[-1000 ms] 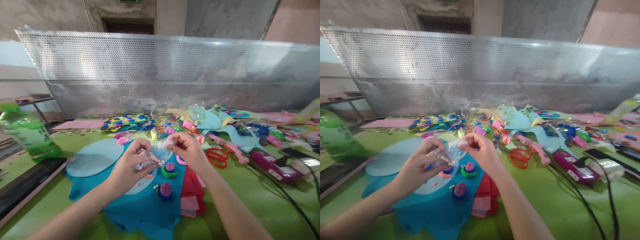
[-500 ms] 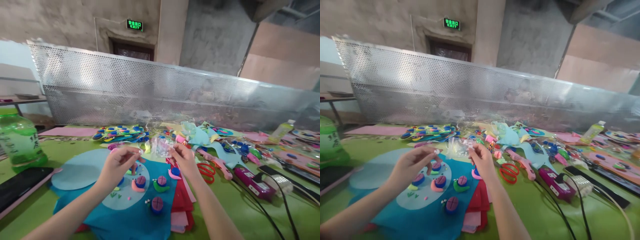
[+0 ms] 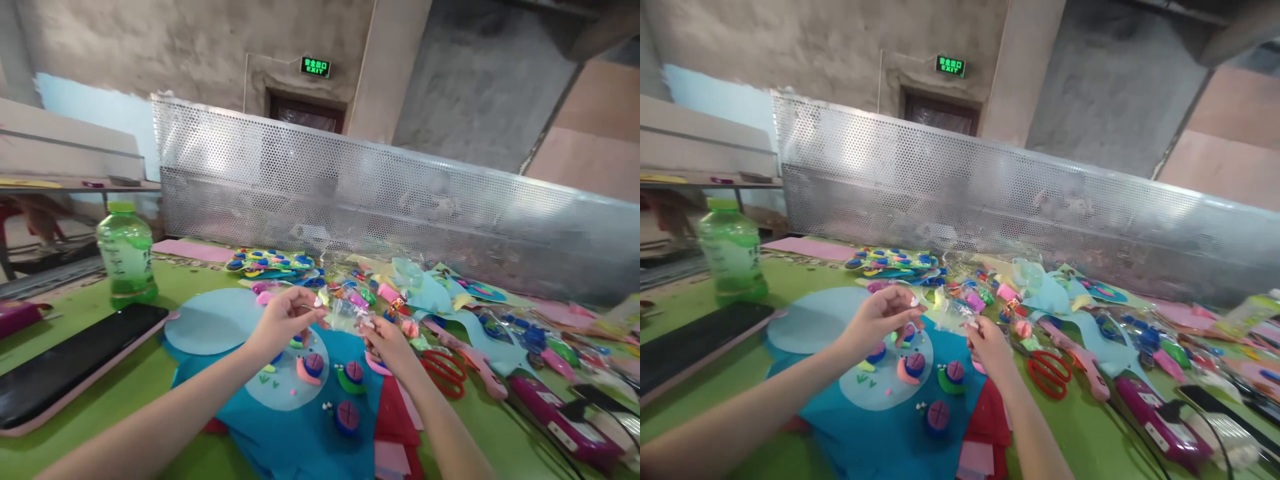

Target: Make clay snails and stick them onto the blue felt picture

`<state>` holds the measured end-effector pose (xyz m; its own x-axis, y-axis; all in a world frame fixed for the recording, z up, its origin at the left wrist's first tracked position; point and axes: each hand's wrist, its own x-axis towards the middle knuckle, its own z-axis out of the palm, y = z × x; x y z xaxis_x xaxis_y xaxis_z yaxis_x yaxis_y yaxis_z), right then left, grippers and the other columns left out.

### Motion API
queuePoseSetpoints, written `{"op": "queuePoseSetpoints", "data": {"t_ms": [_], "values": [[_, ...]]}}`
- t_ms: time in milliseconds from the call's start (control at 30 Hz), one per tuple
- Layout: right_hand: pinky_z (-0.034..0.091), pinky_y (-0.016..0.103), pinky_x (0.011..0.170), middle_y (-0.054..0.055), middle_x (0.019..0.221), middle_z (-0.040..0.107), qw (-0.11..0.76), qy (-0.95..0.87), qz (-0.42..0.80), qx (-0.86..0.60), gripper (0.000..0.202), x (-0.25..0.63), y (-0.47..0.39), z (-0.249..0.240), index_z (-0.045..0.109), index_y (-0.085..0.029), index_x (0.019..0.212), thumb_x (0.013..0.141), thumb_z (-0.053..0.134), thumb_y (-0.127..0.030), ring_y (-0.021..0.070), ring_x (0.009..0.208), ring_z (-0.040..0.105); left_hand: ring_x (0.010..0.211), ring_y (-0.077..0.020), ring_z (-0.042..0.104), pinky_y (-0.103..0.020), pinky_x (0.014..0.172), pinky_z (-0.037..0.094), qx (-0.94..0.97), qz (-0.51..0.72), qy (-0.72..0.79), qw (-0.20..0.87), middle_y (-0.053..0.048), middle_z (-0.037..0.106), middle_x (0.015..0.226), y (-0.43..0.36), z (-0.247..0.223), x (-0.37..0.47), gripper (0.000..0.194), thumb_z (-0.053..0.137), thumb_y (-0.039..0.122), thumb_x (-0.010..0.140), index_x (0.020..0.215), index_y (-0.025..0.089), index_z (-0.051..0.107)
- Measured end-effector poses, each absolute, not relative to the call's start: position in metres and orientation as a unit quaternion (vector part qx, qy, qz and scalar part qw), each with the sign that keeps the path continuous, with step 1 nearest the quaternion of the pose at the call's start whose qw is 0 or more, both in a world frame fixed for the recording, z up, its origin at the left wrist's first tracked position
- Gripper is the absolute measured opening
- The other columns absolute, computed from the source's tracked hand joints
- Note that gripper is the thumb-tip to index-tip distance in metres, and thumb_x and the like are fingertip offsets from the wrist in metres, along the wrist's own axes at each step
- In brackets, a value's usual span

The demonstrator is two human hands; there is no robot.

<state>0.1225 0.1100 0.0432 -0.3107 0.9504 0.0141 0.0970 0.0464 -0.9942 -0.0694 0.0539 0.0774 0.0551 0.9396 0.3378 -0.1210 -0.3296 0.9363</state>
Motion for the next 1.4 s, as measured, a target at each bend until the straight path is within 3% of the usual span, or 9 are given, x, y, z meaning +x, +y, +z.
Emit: {"op": "queuePoseSetpoints", "data": {"t_ms": [267, 467, 833, 967, 1033, 1100, 1167, 1267, 1400], "values": [[0.015, 0.018, 0.036, -0.008, 0.043, 0.044, 0.395, -0.608, 0.526, -0.444, 0.03, 0.121, 0.109, 0.042, 0.05, -0.019, 0.074, 0.058, 0.058, -0.044, 0.0043, 0.031, 0.026, 0.052, -0.0127, 0.062, -0.017, 0.036, 0.041, 0.582, 0.576, 0.367, 0.442, 0.001, 0.062, 0.06, 0.059, 0.069, -0.072, 0.024, 0.065, 0.035, 0.072, 0.076, 0.016, 0.051], [0.015, 0.018, 0.037, -0.008, 0.045, 0.045, 0.417, -0.609, 0.516, -0.435, 0.034, 0.124, 0.115, 0.034, 0.048, -0.019, 0.074, 0.059, 0.061, -0.047, 0.0041, 0.033, 0.027, 0.044, -0.0092, 0.056, -0.018, 0.036, 0.038, 0.583, 0.581, 0.374, 0.428, 0.003, 0.059, 0.053, 0.062, 0.067, -0.073, 0.027, 0.06, 0.04, 0.075, 0.067, 0.017, 0.046], [0.025, 0.019, 0.038, -0.005, 0.049, 0.046, 0.429, -0.645, 0.491, -0.399, 0.04, 0.127, 0.114, 0.03, 0.05, -0.018, 0.075, 0.068, 0.057, -0.057, 0.0052, 0.037, 0.033, 0.04, -0.0066, 0.05, -0.02, 0.042, 0.042, 0.608, 0.546, 0.428, 0.387, -0.002, 0.066, 0.063, 0.069, 0.06, -0.078, 0.017, 0.059, 0.027, 0.075, 0.085, 0.014, 0.063], [0.037, 0.024, 0.041, 0.002, 0.061, 0.058, 0.426, -0.681, 0.422, -0.421, 0.043, 0.128, 0.114, 0.029, 0.059, -0.016, 0.091, 0.072, 0.054, -0.054, 0.0112, 0.043, 0.046, 0.043, -0.0083, 0.052, -0.02, 0.044, 0.044, 0.617, 0.534, 0.421, 0.397, -0.002, 0.067, 0.065, 0.069, 0.056, -0.074, 0.02, 0.057, 0.027, 0.075, 0.089, 0.014, 0.063], [0.047, 0.033, 0.059, 0.008, 0.083, 0.063, 0.445, -0.696, 0.366, -0.429, 0.044, 0.129, 0.11, 0.033, 0.06, -0.019, 0.101, 0.071, 0.059, -0.05, 0.0196, 0.068, 0.057, 0.047, -0.0102, 0.055, -0.02, 0.043, 0.043, 0.618, 0.532, 0.417, 0.401, -0.002, 0.066, 0.062, 0.067, 0.055, -0.072, 0.02, 0.06, 0.028, 0.074, 0.088, 0.014, 0.063], [0.042, 0.042, 0.084, 0.009, 0.108, 0.058, 0.465, -0.738, 0.269, -0.409, 0.043, 0.128, 0.103, 0.039, 0.059, -0.024, 0.11, 0.072, 0.062, -0.044, 0.0263, 0.1, 0.052, 0.049, -0.011, 0.055, -0.019, 0.043, 0.042, 0.619, 0.527, 0.416, 0.408, -0.001, 0.064, 0.059, 0.065, 0.054, -0.07, 0.02, 0.061, 0.03, 0.073, 0.085, 0.014, 0.062], [0.036, 0.044, 0.094, 0.007, 0.121, 0.051, 0.461, -0.802, 0.154, -0.348, 0.039, 0.125, 0.093, 0.045, 0.057, -0.028, 0.115, 0.077, 0.06, -0.037, 0.0262, 0.114, 0.042, 0.05, -0.0107, 0.055, -0.02, 0.044, 0.042, 0.619, 0.517, 0.415, 0.421, -0.001, 0.063, 0.059, 0.063, 0.053, -0.067, 0.02, 0.061, 0.032, 0.073, 0.082, 0.014, 0.062], [0.041, 0.039, 0.091, 0.005, 0.12, 0.053, 0.443, -0.856, 0.073, -0.256, 0.036, 0.12, 0.08, 0.05, 0.054, -0.031, 0.118, 0.082, 0.056, -0.029, 0.0221, 0.109, 0.048, 0.049, -0.0092, 0.052, -0.021, 0.047, 0.042, 0.616, 0.499, 0.412, 0.449, 0.0, 0.061, 0.061, 0.058, 0.052, -0.062, 0.02, 0.061, 0.034, 0.073, 0.078, 0.014, 0.062], [0.047, 0.035, 0.083, 0.004, 0.102, 0.062, 0.461, -0.858, 0.072, -0.212, 0.024, 0.114, 0.072, 0.05, 0.061, -0.028, 0.105, 0.082, 0.058, -0.022, 0.0189, 0.097, 0.054, 0.043, -0.0071, 0.046, -0.02, 0.043, 0.039, 0.599, 0.474, 0.415, 0.494, 0.005, 0.051, 0.055, 0.05, 0.053, -0.053, 0.025, 0.061, 0.04, 0.07, 0.072, 0.015, 0.058]]}}
